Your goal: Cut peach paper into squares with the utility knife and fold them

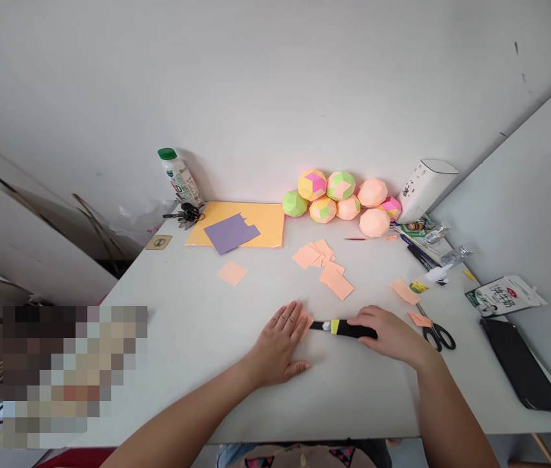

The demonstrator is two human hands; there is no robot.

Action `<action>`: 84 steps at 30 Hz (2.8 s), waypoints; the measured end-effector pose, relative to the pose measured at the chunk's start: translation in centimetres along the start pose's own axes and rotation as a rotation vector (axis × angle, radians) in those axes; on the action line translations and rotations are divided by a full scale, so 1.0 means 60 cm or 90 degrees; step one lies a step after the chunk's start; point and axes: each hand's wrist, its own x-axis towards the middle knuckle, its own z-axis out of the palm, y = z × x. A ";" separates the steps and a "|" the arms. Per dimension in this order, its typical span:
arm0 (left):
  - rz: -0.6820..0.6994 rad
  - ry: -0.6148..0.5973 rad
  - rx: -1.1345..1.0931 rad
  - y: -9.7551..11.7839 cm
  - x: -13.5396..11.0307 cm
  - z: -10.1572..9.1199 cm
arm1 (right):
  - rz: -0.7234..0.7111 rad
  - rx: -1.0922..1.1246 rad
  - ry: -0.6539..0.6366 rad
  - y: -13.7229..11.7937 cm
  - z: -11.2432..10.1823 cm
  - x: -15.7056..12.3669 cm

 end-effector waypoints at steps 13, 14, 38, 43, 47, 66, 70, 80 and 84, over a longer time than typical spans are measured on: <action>0.000 -0.023 -0.025 0.000 0.001 -0.008 | 0.023 -0.008 -0.003 0.009 -0.001 0.001; 0.001 -0.025 -0.026 0.000 0.001 -0.008 | 0.019 -0.008 0.000 0.010 -0.001 0.002; -0.004 -0.020 -0.017 0.002 0.000 -0.008 | -0.117 -0.060 0.144 -0.008 0.029 0.025; -0.003 -0.022 -0.015 0.002 0.001 -0.010 | -0.124 -0.074 0.168 -0.010 0.037 0.027; 0.001 -0.019 -0.010 0.002 0.001 -0.012 | -0.127 -0.095 0.201 -0.019 0.046 0.031; -0.006 -0.025 -0.014 0.002 0.001 -0.010 | -0.116 -0.143 0.242 -0.029 0.068 0.043; -0.004 -0.011 -0.008 0.002 0.000 -0.007 | -0.108 -0.155 0.259 -0.033 0.076 0.046; -0.002 -0.012 -0.005 0.001 0.000 -0.005 | -0.100 -0.170 0.276 -0.038 0.085 0.056; -0.008 -0.018 -0.002 -0.001 0.002 -0.010 | -0.096 -0.158 0.264 -0.029 0.075 0.051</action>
